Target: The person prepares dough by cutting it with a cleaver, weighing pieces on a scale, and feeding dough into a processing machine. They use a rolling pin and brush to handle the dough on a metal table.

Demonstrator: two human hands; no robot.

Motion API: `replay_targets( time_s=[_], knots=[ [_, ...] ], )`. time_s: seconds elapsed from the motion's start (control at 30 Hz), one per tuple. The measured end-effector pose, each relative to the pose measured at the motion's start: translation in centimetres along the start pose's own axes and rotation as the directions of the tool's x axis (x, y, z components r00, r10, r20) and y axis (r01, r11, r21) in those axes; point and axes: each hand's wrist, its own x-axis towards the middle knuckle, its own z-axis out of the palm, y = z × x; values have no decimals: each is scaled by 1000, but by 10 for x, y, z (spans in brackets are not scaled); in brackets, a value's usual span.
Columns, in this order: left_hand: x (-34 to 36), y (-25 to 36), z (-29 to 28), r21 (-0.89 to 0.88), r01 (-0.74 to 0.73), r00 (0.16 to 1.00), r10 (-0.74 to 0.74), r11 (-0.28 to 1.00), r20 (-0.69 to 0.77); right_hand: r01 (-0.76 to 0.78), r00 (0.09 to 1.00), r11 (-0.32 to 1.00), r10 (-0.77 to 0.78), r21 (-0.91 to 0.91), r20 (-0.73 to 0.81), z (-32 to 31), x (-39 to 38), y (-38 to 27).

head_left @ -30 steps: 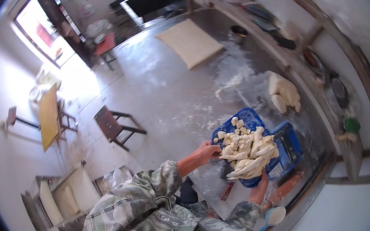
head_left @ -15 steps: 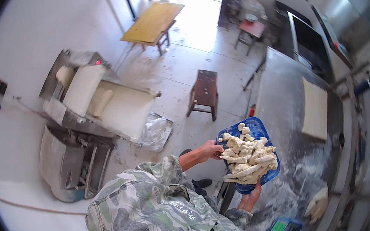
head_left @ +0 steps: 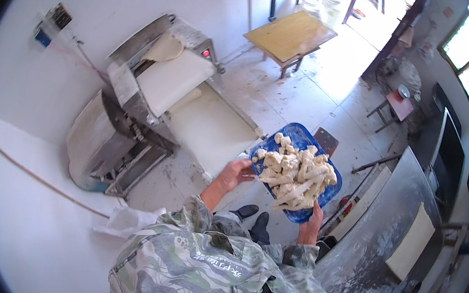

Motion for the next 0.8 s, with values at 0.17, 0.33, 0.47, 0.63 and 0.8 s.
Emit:
replay_targets(
  time_s=[0.17,0.33,0.47,0.63,0.8],
  knots=[
    [-3,0,-69,-193,-185,959,133,964,-252,-108,986,992,115,-66,124,35,56,8],
    [5,-31,-99,-330,-261,939,159,907,-304,-205,959,963,233,-176,160,41,90,15],
    [10,-49,-76,-377,-282,941,177,882,-289,-235,953,949,268,-210,144,47,113,29],
    [10,-13,-53,-94,-282,837,197,955,-511,-258,946,937,294,-235,134,94,140,62],
    [0,35,-15,874,-148,445,820,463,-359,-323,928,910,358,-259,103,128,164,85]
  ],
)
